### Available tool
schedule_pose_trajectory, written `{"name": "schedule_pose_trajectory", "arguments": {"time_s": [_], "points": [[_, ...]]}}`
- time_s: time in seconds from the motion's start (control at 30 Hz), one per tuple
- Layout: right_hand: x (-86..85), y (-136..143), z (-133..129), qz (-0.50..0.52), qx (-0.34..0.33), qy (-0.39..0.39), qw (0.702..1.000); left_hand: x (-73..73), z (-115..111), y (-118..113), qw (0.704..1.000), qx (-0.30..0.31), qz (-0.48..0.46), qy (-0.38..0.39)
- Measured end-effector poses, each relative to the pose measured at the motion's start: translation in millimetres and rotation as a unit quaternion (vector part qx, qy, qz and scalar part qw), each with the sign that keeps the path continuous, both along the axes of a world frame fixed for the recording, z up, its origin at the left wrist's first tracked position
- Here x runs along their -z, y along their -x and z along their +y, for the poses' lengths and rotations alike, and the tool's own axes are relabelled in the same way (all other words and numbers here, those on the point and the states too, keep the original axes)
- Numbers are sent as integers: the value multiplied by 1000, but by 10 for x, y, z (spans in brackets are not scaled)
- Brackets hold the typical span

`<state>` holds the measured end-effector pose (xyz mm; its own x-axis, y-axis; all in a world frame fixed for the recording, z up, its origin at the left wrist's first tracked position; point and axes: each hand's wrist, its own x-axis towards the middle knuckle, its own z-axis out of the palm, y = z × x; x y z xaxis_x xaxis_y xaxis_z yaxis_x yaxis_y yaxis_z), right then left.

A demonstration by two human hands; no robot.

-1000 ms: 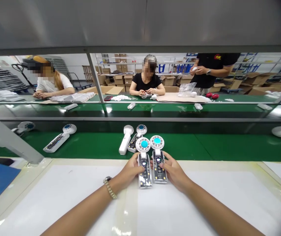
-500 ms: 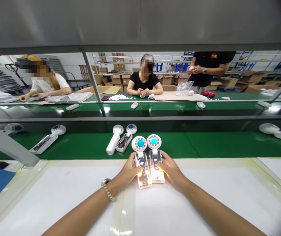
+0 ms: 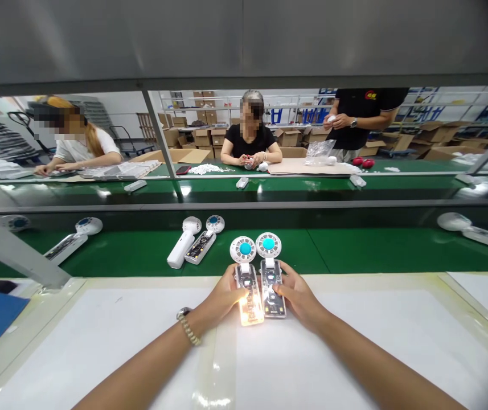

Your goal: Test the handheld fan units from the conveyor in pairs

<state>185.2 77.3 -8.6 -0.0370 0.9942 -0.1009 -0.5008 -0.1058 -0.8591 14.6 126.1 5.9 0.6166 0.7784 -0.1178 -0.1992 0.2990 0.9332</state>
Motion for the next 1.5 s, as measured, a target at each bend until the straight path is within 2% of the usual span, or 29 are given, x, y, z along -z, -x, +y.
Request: {"name": "schedule_pose_trajectory", "arguments": {"time_s": [0.33,0.7,1.13,1.5], "points": [[-4,7,-11,12,-5,-1,1000,81,27,18,1000,-4,6,-5],[-27,16,-19,-10,-13,-12,1000,12,0,5,1000,-6,-1,5],[18,13,7,2,-7,-17,1000,76,22,25,1000,-5,10,-9],[-19,11,-7,2,-3,-7,1000,80,20,20,1000,0,-3,-8]]}}
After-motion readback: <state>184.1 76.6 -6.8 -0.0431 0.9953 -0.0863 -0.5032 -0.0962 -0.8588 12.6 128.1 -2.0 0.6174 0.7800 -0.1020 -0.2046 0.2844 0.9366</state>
